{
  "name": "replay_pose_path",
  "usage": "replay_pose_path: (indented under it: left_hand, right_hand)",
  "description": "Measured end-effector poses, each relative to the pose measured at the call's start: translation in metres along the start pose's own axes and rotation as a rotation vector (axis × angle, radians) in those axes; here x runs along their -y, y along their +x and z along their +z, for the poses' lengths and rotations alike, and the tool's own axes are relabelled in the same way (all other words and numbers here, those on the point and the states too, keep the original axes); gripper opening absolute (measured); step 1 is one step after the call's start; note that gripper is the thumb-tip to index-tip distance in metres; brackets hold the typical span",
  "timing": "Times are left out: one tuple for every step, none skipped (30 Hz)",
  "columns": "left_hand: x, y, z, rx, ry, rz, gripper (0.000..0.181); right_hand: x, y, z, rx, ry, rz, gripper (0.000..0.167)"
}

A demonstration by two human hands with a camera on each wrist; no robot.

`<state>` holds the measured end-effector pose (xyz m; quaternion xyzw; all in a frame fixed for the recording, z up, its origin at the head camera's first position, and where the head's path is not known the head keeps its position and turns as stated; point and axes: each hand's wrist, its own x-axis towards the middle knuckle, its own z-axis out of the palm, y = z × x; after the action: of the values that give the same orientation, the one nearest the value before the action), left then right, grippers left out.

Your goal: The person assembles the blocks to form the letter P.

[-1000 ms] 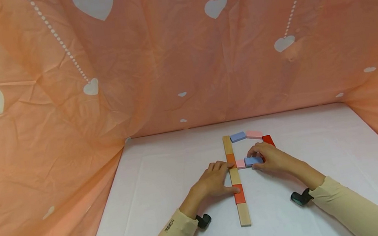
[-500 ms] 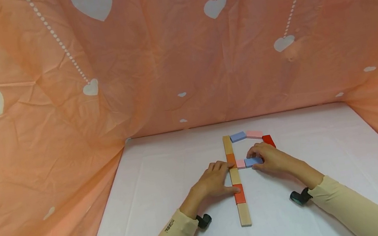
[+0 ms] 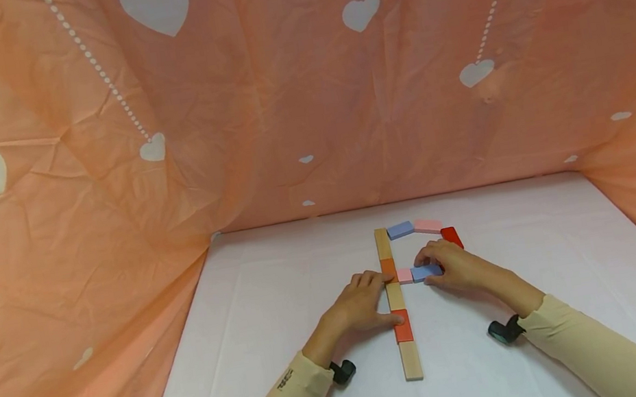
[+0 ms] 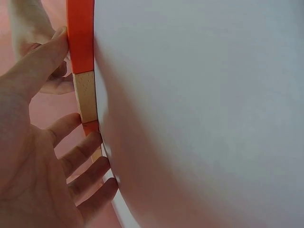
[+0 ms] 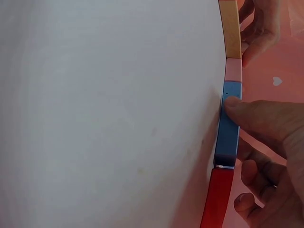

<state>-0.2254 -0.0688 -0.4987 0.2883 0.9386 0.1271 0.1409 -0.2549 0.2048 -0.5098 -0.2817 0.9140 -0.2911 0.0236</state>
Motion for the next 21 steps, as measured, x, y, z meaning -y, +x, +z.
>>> replay_pose_path:
  left_hand:
    - [0.0002,0.0001,0.0001,-0.001,0.002,-0.001,0.087]
    - [0.0005,0.0001,0.0003,-0.001,0.005,-0.001,0.087]
    - [0.0008,0.0002,0.0004,-0.002,0.009,-0.002,0.087]
    - [0.0011,0.0003,0.0004,-0.003,0.012,-0.003,0.087]
    - [0.0014,0.0004,0.0005,-0.003,0.015,-0.003,0.087]
    - [0.0018,0.0006,0.0006,-0.004,0.016,-0.005,0.087]
    - [0.0021,0.0007,0.0005,-0.004,0.018,-0.005,0.087]
    - [0.0022,0.0007,0.0005,-0.004,0.02,-0.005,0.087]
    - [0.0023,0.0008,0.0005,-0.004,0.021,-0.005,0.087]
    - [0.0023,0.001,0.0006,-0.003,0.021,-0.004,0.087]
    - [0.0022,0.0011,0.0006,-0.003,0.022,-0.003,0.087]
    - [0.0023,0.0011,0.0007,-0.003,0.022,-0.003,0.087]
    - [0.0023,0.001,0.0006,-0.003,0.022,-0.002,0.087]
    - [0.0022,0.001,0.0005,-0.001,0.021,-0.002,0.087]
    - [0.0022,0.0009,0.0004,0.001,0.021,-0.003,0.087]
    - [0.0024,0.0009,0.0003,0.003,0.02,-0.002,0.087]
    - [0.0026,0.0008,0.0004,0.006,0.019,-0.002,0.087]
    - [0.0028,0.0008,0.0005,0.008,0.017,-0.001,0.087]
    - [0.003,0.0005,0.0006,0.011,0.013,-0.003,0.087]
    - [0.0033,0.0002,0.0009,0.013,0.009,-0.004,0.087]
    - [0.0037,-0.0002,0.0012,0.013,0.003,-0.005,0.087]
  right_hand:
    - [0.0003,0.0002,-0.0002,0.001,0.0,0.001,0.029]
    - [0.0008,0.0004,-0.0005,0.003,-0.002,-0.002,0.029]
    - [0.0011,0.0006,-0.0008,0.005,0.0,0.002,0.029]
    - [0.0014,0.0009,-0.001,0.007,0.0,0.005,0.029]
    - [0.0015,0.0013,-0.0011,0.009,0.002,0.008,0.029]
    - [0.0018,0.0015,-0.0012,0.009,0.004,0.008,0.029]
    - [0.0021,0.0018,-0.0014,0.01,0.005,0.006,0.029]
    - [0.0022,0.0018,-0.0017,0.011,0.006,0.003,0.03]
    - [0.0022,0.0017,-0.0019,0.013,0.008,0.007,0.03]
    - [0.0019,0.0015,-0.0018,0.014,0.008,0.01,0.03]
    - [0.0018,0.0013,-0.0019,0.015,0.008,0.014,0.03]
    - [0.0019,0.0009,-0.0021,0.016,0.01,0.015,0.031]
    - [0.0018,0.0006,-0.0022,0.017,0.011,0.012,0.031]
    - [0.0019,0.0,-0.0023,0.017,0.013,0.015,0.033]
    - [0.0023,-0.0004,-0.0024,0.016,0.022,0.019,0.035]
    - [0.0024,-0.0011,-0.0024,0.011,0.03,0.023,0.037]
    - [0.0027,-0.0019,-0.0024,0.005,0.04,0.029,0.04]
    - [0.0029,-0.003,-0.0024,-0.005,0.048,0.035,0.042]
    - [0.0032,-0.0042,-0.0022,-0.019,0.055,0.043,0.045]
    - [0.0031,-0.0056,-0.0021,-0.035,0.061,0.049,0.047]
    - [0.0029,-0.007,-0.002,-0.056,0.066,0.048,0.048]
